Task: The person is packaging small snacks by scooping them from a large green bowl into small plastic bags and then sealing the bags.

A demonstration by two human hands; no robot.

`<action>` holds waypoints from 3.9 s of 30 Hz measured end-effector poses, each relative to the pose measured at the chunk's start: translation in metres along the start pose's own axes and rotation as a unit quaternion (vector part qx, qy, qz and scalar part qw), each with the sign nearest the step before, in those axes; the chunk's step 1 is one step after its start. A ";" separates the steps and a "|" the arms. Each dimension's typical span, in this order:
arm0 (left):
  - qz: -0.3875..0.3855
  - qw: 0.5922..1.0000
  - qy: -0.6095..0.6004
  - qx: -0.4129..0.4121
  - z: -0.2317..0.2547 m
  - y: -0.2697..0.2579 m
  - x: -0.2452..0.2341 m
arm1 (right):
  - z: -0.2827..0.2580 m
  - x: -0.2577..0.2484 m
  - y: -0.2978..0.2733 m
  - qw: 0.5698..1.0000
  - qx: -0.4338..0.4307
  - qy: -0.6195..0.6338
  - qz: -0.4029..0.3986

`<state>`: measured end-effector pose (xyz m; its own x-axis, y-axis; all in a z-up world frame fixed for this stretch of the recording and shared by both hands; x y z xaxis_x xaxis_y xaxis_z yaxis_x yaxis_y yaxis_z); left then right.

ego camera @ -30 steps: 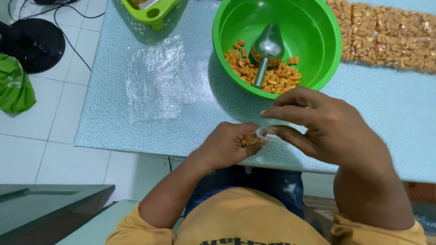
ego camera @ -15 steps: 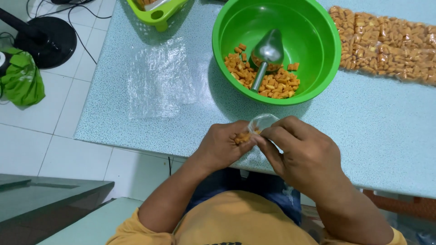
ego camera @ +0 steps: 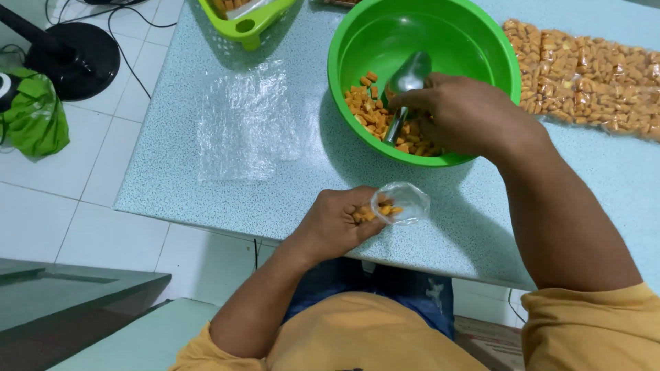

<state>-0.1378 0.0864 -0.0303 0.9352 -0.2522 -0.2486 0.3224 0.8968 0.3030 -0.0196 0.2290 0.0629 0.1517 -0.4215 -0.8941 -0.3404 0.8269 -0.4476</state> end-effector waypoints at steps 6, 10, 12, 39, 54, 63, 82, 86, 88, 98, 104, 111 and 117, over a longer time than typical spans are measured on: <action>0.072 0.990 -0.112 0.049 0.009 0.007 -0.011 | -0.001 -0.001 0.006 0.980 -0.093 0.005 0.177; -0.059 0.998 0.014 0.005 0.023 0.020 -0.004 | 0.026 -0.016 0.011 0.980 -0.068 0.091 0.166; -0.069 0.996 0.003 -0.051 0.029 0.033 -0.004 | 0.031 -0.042 0.001 0.904 -0.164 0.316 0.236; -0.108 0.992 0.061 0.009 0.032 0.023 -0.002 | 0.043 0.010 0.032 0.813 0.065 0.578 -0.005; -0.056 0.996 0.002 -0.068 0.015 0.044 -0.012 | 0.096 0.000 0.020 0.658 -0.019 0.751 0.052; -0.050 0.992 -0.112 -0.001 -0.008 0.023 0.005 | 0.130 0.000 -0.008 0.627 -0.091 0.772 0.042; -0.091 0.993 -0.063 -0.039 -0.008 0.022 0.009 | 0.107 -0.031 -0.071 0.716 -0.176 0.664 0.128; -0.092 0.994 -0.046 -0.036 -0.005 0.023 0.007 | 0.087 -0.042 -0.064 0.875 0.019 0.426 0.229; -0.102 0.993 -0.041 -0.044 -0.002 0.025 0.010 | 0.074 -0.042 -0.063 0.921 0.097 0.293 0.239; -0.123 0.986 0.006 -0.112 -0.011 0.024 0.011 | 0.069 -0.015 -0.042 0.942 0.061 0.275 0.182; -0.123 0.987 0.024 -0.096 -0.010 0.025 0.010 | 0.095 -0.003 -0.014 0.840 0.044 0.518 0.156; -0.121 0.988 0.036 -0.085 -0.009 0.025 0.010 | 0.107 0.002 0.019 0.814 0.078 0.567 0.103; -0.135 0.985 0.038 -0.098 -0.004 0.027 0.009 | 0.101 0.001 0.036 0.798 0.103 0.590 0.068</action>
<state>-0.1216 0.1096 -0.0282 0.8034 -0.4695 -0.3662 0.5158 0.8560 0.0342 0.0619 0.2959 0.0443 -0.8943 -0.2797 -0.3493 -0.1015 0.8871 -0.4503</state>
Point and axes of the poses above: each hand's wrist, its own y-axis towards the middle knuckle, its own x-axis out of the palm, z = x × y, the point moved 8 cm from there along y, towards the middle knuckle, and after that the axes turned 6 degrees about x, right-handed, at the moved point
